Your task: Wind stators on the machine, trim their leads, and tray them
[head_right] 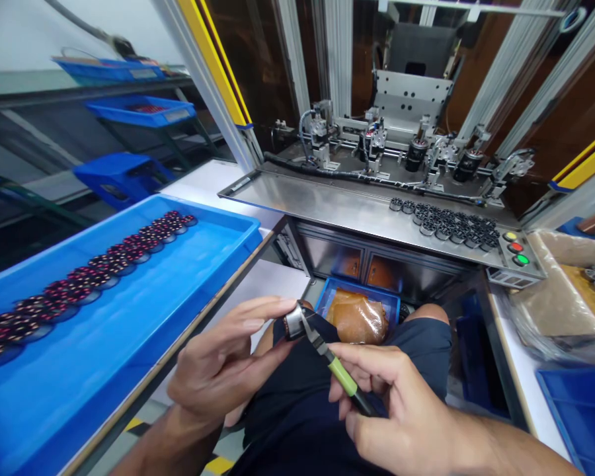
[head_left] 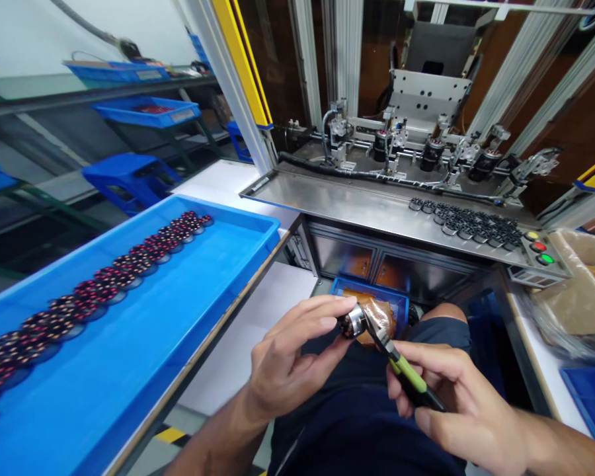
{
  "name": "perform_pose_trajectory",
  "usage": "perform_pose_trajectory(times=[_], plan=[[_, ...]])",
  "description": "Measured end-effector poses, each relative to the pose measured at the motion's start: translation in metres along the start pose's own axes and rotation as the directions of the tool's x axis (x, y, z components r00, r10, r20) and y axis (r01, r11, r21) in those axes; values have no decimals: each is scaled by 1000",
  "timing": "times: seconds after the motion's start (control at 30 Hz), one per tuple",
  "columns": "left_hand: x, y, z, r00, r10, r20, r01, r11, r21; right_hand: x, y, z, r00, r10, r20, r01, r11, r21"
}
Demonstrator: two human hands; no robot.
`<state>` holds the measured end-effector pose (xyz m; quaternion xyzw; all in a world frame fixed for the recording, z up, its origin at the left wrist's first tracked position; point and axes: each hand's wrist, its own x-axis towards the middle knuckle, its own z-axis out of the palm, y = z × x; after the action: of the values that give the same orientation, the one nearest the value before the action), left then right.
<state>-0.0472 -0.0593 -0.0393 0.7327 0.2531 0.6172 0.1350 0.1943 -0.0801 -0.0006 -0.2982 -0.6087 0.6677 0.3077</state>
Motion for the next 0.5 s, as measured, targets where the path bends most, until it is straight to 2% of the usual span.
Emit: perform_pose_trajectory(times=[0.17, 0.33, 0.4, 0.5], plan=[[2, 2, -1, 1000, -26, -4, 26, 999, 25, 3, -2, 0, 1000, 16, -11, -16, 1000, 4], [4, 4, -2, 1000, -20, -11, 21, 993, 118, 10, -6, -1, 1000, 3, 2, -3, 978, -208], [5, 4, -2, 1000, -2, -13, 4, 984, 180, 12, -6, 0, 1000, 7, -30, -15, 967, -254], [7, 3, -2, 999, 38, -20, -31, 963, 267, 13, -2, -1, 991, 64, -114, -84, 979, -188]])
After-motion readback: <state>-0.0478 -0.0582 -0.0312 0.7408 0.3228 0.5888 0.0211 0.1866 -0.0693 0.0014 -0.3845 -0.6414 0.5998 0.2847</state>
